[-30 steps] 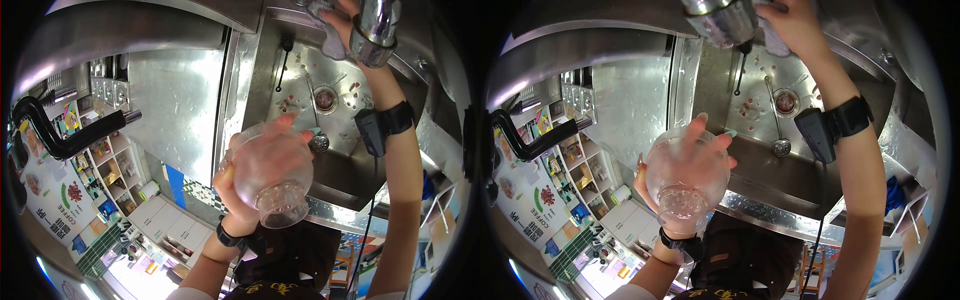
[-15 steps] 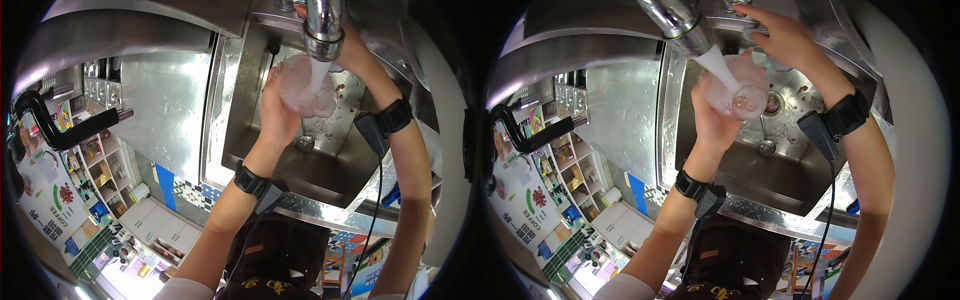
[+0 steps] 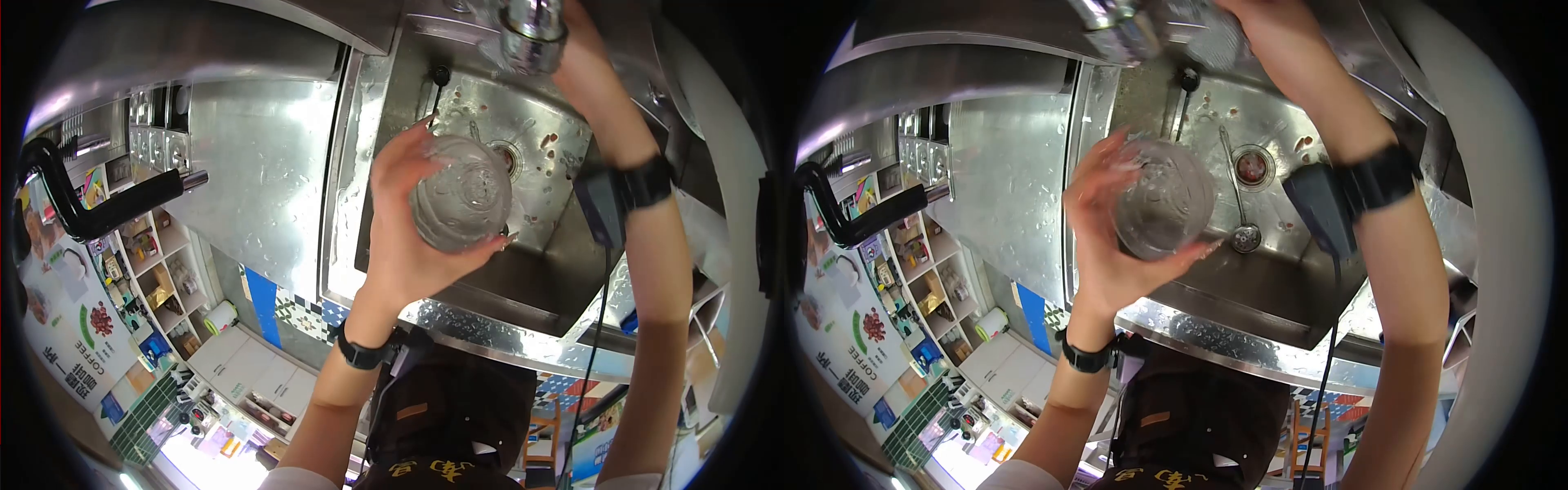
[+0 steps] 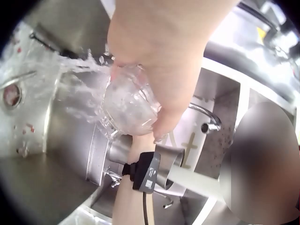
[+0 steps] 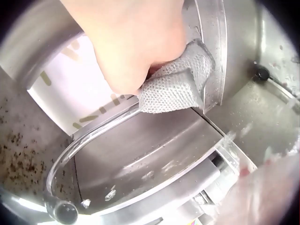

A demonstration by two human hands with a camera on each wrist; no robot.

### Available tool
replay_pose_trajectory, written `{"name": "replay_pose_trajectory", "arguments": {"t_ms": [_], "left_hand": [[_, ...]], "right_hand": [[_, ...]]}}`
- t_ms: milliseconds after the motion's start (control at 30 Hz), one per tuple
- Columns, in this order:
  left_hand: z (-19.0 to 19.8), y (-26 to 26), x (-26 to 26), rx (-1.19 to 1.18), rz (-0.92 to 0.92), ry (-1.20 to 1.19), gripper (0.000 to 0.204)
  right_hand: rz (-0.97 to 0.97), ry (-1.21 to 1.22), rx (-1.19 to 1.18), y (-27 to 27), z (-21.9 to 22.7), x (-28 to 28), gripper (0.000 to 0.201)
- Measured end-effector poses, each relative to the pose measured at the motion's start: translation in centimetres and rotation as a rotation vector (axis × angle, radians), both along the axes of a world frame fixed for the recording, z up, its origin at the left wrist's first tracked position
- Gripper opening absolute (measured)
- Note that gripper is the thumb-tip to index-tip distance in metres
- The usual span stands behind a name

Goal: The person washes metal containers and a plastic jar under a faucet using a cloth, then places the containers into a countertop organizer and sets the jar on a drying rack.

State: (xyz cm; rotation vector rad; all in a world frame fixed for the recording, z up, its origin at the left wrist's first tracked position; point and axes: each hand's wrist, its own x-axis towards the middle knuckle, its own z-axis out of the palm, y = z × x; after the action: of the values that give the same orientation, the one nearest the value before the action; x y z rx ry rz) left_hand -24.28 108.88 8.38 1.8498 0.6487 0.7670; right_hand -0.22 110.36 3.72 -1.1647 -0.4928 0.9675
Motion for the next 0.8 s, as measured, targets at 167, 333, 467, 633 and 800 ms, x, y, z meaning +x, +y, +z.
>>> {"name": "replay_pose_trajectory", "arguments": {"t_ms": [167,333,467,633,800], "left_hand": [[3.4,-0.2,-1.5,0.209,0.001,0.19,0.06],[3.1,-0.5,-1.7,0.119,-0.058,-0.188,0.075],[3.5,-0.9,-1.7,-0.165,-0.078,-0.262,0.091],[4.8,0.0,-2.6,-0.116,-0.124,-0.081,0.097],[5.1,0.2,-2.5,-0.153,-0.133,-0.031,0.092]], "right_hand": [[0.382,-0.144,-0.234,-7.0,7.2,-5.6,0.03],[0.332,-0.496,-0.18,-10.5,9.0,-8.8,0.031],[0.293,-0.564,-0.079,-11.2,10.5,-9.3,0.031],[0.204,-0.669,-0.101,-11.4,12.6,-9.1,0.032],[0.076,-0.749,-0.049,-12.7,13.0,-8.7,0.035]]}}
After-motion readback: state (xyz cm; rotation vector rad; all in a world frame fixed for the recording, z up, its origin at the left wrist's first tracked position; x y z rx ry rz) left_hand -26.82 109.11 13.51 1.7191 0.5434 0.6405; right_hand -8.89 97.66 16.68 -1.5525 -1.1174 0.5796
